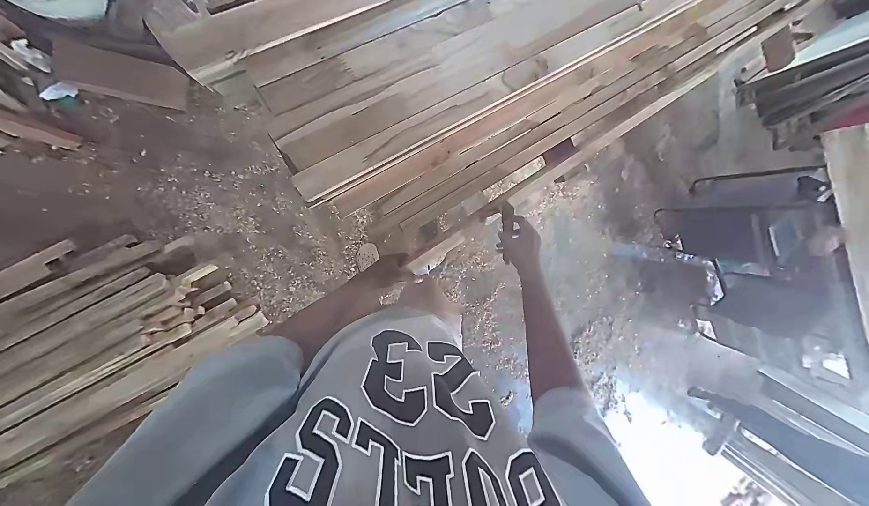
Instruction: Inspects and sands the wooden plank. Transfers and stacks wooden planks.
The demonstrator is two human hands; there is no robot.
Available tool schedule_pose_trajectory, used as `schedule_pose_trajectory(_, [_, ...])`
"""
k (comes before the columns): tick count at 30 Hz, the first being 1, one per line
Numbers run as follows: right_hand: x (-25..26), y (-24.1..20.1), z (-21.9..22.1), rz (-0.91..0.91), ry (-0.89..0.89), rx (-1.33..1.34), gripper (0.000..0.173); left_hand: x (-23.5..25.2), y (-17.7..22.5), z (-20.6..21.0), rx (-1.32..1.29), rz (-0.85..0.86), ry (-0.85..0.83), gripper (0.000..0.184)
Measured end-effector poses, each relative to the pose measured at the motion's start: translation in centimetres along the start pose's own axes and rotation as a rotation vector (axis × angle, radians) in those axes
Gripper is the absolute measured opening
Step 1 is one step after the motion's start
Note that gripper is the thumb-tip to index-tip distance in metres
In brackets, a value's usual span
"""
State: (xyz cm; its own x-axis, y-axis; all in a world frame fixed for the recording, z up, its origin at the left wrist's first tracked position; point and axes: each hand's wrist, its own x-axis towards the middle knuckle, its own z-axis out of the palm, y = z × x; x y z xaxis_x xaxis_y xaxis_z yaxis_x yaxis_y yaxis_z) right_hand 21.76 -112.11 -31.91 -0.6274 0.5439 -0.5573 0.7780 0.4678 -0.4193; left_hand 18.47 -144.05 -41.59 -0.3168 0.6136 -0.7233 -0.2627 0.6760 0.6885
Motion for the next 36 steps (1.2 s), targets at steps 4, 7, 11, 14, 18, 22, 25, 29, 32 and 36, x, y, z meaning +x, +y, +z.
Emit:
schedule_pose_trajectory(4, [-2.5, -3.3, 0.9, 0.096, -0.16, 0.058, 0.049, -0.4, 0.5, 0.2, 0.063, -0.005, 0.043, 0.066])
schedule_pose_trajectory(7, [-7.2, -4.0, 5.0, 0.051, -0.2, -0.021, 0.042, -0.4, 0.5, 0.3, 0.052, 0.0, 0.048, 0.065])
schedule_pose_trajectory(11, [-12.2, -3.4, 9.2, 0.004, -0.257, -0.147, 0.043, -0.2, 0.4, 0.7, 0.125, 0.008, 0.039, 0.064])
schedule_pose_trajectory(14, [-12.8, -1.5, 8.3, 0.05, -0.395, -0.037, 0.05, -0.7, 0.9, 0.5, 0.227, -0.055, 0.064, 0.069])
schedule_pose_trajectory(18, [-9.1, 2.4, 5.3, -0.011, -0.215, 0.063, 0.05, -2.5, 2.8, 1.1, 0.487, -0.103, 0.236, 0.066])
schedule_pose_trajectory(22, [-2.1, 3.4, 4.8, -0.198, 0.134, -0.114, 0.053, -2.3, 2.3, 2.4, 0.555, -0.104, 0.305, 0.055])
schedule_pose_trajectory(25, [-1.5, 3.4, 4.7, -0.051, -0.013, -0.423, 0.067, -2.3, 2.2, 2.8, 0.541, -0.107, 0.309, 0.057])
schedule_pose_trajectory(29, [-2.4, 2.2, 1.2, 0.017, -0.054, -0.412, 0.057, -2.3, 2.5, 2.6, 0.515, -0.113, 0.315, 0.056])
schedule_pose_trajectory(32, [0.5, -0.7, 0.2, 0.042, -0.005, -0.329, 0.048, -2.3, 2.3, 2.9, 0.521, -0.088, 0.317, 0.054])
schedule_pose_trajectory(36, [-3.1, -5.6, 3.0, 0.048, -0.182, -0.38, 0.046, -2.3, 2.2, 2.3, 0.473, -0.083, 0.281, 0.061])
